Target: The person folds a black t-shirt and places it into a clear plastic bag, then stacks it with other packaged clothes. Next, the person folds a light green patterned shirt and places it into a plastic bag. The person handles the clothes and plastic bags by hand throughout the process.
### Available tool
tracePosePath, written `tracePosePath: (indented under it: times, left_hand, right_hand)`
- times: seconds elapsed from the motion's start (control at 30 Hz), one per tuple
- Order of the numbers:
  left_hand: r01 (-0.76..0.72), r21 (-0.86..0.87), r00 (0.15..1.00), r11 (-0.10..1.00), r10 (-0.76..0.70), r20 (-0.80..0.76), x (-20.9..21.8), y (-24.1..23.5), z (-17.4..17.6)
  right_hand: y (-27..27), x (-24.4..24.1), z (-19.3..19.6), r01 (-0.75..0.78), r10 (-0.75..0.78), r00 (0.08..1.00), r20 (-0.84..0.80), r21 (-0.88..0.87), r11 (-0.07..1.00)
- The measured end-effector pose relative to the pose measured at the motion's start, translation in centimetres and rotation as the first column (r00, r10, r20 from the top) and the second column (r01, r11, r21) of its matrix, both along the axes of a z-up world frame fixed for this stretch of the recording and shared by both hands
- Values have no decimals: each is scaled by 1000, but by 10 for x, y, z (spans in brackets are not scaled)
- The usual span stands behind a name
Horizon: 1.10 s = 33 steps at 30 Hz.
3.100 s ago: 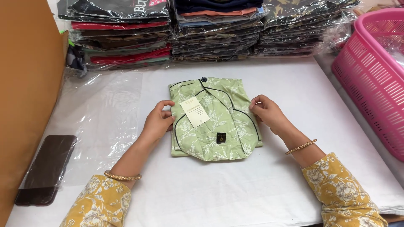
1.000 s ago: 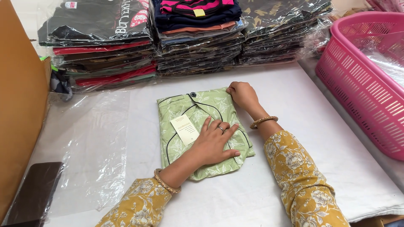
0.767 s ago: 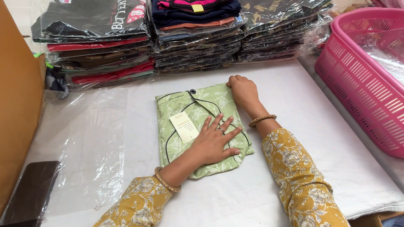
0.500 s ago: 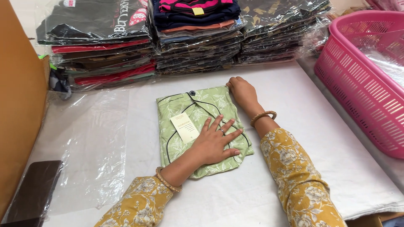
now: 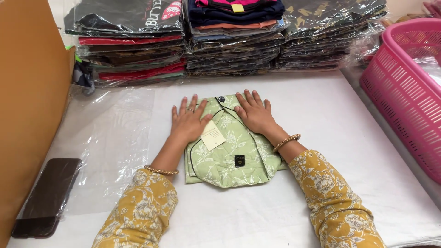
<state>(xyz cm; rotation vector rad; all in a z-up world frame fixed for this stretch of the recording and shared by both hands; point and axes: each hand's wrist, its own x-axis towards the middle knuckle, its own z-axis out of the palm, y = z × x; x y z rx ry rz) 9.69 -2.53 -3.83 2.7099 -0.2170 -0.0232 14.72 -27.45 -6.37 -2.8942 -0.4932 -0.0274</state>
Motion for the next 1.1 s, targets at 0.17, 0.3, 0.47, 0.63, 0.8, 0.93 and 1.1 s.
tracePosePath:
  times: [0.17,0.3,0.47,0.63,0.8,0.93,1.1]
  left_hand:
    - [-89,166,994,982,99,-55,15,18,-21]
    - [-70,168,996,983,79,-50,12,20,-25]
    - [-58,-187,997,981,66,37,6,56,-32]
    - [87,-252,994,964,-103,-48,-72,63,5]
    - [231,95,970,968,-222,-96,-94,49,-5]
    - [219,-23,975,975,-218,39,-89,65,-17]
    - [0,-342,998,940,-23,-63,-117,58,28]
  right_hand:
    - [1,3,1,34,-35,998,-50,-17,999]
    - [-19,-2,22,3,41,978,-205,208,978]
    - [-73,-50,77,68,268,899,-347,714,696]
    - [-86,-106,76,-275,389,904,-179,453,848]
    - [-49,-132,47,-376,377,910,-171,40,926]
    - [-72,-118,42,-337,369,924,-102,243,910]
    - [-89,-117,68,-64,135,984,-118,473,879]
